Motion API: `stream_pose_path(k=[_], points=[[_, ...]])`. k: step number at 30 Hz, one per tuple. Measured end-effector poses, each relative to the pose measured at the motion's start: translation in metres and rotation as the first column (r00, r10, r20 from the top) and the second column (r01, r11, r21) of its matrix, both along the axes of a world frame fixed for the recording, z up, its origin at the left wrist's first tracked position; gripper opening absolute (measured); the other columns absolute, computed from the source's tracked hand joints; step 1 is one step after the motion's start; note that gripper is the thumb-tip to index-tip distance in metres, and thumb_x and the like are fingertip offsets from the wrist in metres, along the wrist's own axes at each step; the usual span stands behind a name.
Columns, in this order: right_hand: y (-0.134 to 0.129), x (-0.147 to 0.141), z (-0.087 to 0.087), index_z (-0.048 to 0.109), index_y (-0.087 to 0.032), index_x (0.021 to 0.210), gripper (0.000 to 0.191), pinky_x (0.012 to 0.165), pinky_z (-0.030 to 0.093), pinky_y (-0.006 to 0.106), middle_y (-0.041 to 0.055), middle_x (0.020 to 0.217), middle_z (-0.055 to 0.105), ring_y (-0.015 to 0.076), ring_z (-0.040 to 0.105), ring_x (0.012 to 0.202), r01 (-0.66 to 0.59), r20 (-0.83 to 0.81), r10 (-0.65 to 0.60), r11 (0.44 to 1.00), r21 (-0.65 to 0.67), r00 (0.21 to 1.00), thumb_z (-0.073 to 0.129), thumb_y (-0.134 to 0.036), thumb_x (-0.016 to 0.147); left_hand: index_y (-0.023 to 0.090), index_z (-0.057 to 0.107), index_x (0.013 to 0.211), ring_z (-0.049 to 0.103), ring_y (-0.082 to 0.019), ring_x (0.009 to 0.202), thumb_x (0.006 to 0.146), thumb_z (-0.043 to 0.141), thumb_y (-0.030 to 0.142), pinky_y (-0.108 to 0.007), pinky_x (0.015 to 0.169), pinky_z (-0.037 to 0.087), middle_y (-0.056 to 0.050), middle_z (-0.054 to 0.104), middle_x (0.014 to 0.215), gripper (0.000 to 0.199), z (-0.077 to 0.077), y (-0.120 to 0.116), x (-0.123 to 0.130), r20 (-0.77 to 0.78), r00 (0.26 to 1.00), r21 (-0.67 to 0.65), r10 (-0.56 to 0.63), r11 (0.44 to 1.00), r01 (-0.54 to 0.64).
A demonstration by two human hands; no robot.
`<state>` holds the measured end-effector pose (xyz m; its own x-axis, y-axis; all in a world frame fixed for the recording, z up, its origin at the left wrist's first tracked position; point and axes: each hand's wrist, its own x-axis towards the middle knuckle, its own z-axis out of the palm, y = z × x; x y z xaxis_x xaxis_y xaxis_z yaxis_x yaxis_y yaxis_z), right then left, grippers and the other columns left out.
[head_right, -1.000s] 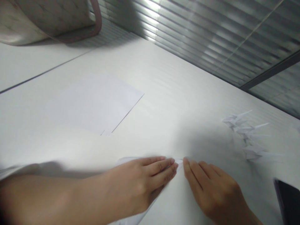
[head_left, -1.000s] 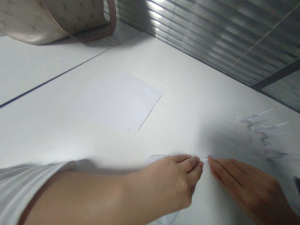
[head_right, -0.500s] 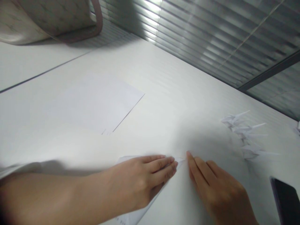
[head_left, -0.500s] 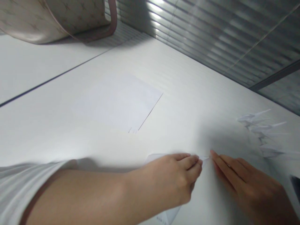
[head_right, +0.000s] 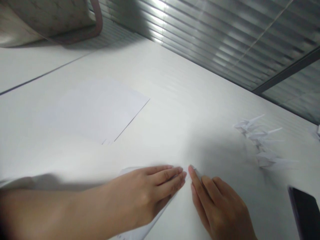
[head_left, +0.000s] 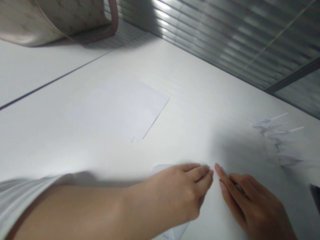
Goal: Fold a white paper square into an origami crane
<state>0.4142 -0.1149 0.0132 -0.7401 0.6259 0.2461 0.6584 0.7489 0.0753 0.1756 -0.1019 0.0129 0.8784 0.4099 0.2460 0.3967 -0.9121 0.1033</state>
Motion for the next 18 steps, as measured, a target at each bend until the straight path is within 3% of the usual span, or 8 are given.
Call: stream_pose_path(k=[7,18], points=[[-0.0015,0.0014,-0.0022,0.041,-0.005,0.143,0.05,0.066,0.049,0.032,0.0084,0.086,0.067,0.0171,0.06,0.067,0.006,-0.036,-0.008,0.998,-0.056,0.999,0.048,-0.013,0.095,0.017,0.073,0.108,0.052,-0.024,0.124,0.09,0.061,0.025,-0.031,0.109,0.039,-0.009,0.057,0.136,0.023,0.0027,0.0009,-0.0006,-0.018,1.0,-0.005,-0.007,1.0,0.007],[-0.0073,0.0082,-0.0069,0.041,-0.008,0.143,0.049,0.068,0.048,0.028,0.0072,0.084,0.063,0.0154,0.06,0.072,0.101,-0.182,-0.124,0.986,-0.132,0.976,0.05,-0.012,0.095,0.018,0.073,0.108,0.054,-0.024,0.124,0.091,0.06,0.026,-0.031,0.108,0.04,-0.009,0.056,0.138,0.023,0.0048,0.0032,0.0,-0.038,0.999,-0.004,-0.013,1.0,0.012]])
